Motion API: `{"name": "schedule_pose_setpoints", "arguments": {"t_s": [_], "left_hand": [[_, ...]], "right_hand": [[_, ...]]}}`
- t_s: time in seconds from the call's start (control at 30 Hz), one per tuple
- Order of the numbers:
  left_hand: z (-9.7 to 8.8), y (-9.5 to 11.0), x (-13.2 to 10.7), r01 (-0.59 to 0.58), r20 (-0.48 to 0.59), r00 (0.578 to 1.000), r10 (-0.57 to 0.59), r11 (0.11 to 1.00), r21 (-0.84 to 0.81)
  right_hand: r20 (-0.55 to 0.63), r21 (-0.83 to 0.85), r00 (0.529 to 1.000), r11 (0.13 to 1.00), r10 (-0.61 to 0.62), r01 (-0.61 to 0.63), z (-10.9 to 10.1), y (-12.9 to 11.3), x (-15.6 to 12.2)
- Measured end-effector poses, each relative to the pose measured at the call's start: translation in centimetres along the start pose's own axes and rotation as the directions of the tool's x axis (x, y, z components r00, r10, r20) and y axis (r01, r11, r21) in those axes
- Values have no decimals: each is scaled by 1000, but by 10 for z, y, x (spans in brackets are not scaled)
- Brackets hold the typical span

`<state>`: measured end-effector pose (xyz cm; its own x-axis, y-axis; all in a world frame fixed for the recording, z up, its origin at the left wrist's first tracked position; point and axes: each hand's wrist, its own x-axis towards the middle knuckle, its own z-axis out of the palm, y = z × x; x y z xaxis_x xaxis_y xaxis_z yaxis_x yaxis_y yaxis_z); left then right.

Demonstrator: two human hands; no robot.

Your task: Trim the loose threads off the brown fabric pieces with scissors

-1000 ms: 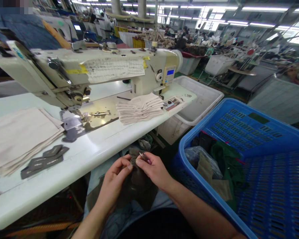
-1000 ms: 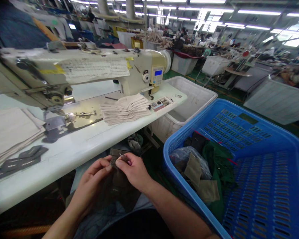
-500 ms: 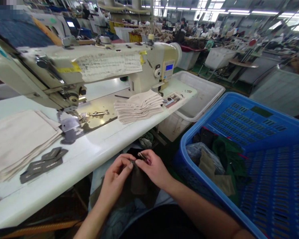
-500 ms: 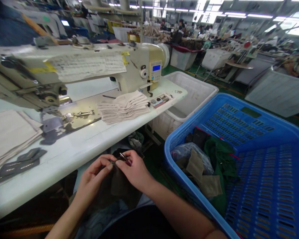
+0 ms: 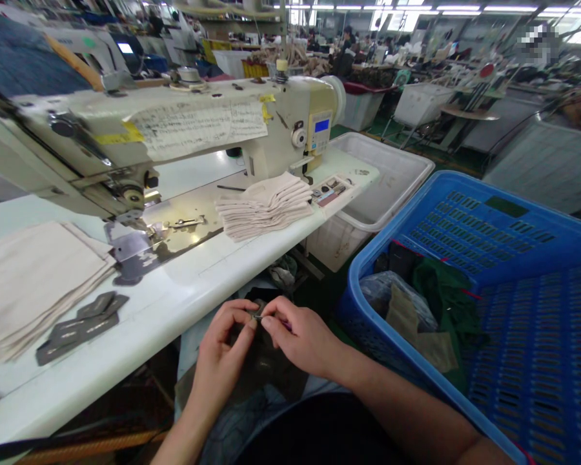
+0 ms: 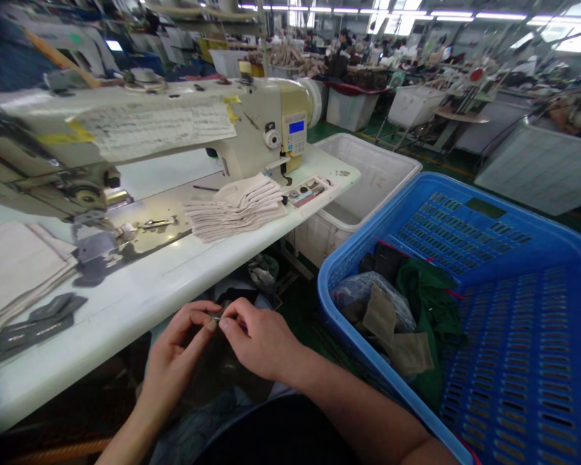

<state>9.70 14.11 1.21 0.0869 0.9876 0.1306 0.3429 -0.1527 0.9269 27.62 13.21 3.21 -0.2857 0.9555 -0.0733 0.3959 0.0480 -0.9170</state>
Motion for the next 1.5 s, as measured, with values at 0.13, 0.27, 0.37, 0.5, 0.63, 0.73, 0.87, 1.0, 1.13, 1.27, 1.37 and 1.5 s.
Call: {"name": "schedule_pose_setpoints", "arguments": {"t_s": [0.13, 0.27, 0.37, 0.5, 0.63, 0.73, 0.87, 1.0, 1.13, 1.27, 1.37, 1.5], "left_hand": [[1, 1, 0, -4, -1, 1000, 4, 1000, 7], [2, 1, 0, -36, 7, 999, 36, 999, 38], [3, 2, 0, -81, 1, 997, 81, 993, 86], [5, 2, -1, -216, -27, 973, 228, 950, 225], [7, 1, -3, -358, -31, 918, 396, 859, 367], [10, 0, -3, -440, -24, 869, 495, 794, 420], [12, 0, -5, -478, -15, 841, 542, 754, 450], [13, 1, -7, -445, -19, 858, 513, 763, 468], [15, -1, -7, -405, -37, 880, 473, 790, 460], [12, -1, -6, -349, -70, 913, 401, 860, 373], [7, 4, -6, -213, -64, 970, 236, 945, 247], [1, 10, -9, -146, -18, 988, 151, 976, 164]], "right_hand": [[14, -7, 1000, 1000, 5, -5, -3, 0, 0], [16, -43, 1000, 999, 15, -14, -4, 0, 0], [12, -66, 1000, 998, 21, -20, -3, -2, -1], [7, -105, 999, 994, 40, -39, -3, -4, -1], [26, 1, 994, 994, 108, -108, -4, -3, 1], [41, 85, 987, 984, 156, -159, -2, 2, 5], [-7, 116, 978, 972, 208, -206, 5, 11, 9], [-36, 148, 971, 962, 237, -230, 10, 17, 11], [-65, 172, 964, 955, 257, -243, 14, 19, 11], [-80, 276, 968, 938, 240, -210, 15, 18, 10], [-117, 313, 982, 944, 151, -108, 8, 15, 8], [-85, 11, 986, 990, -141, 143, -7, 8, 5]]}}
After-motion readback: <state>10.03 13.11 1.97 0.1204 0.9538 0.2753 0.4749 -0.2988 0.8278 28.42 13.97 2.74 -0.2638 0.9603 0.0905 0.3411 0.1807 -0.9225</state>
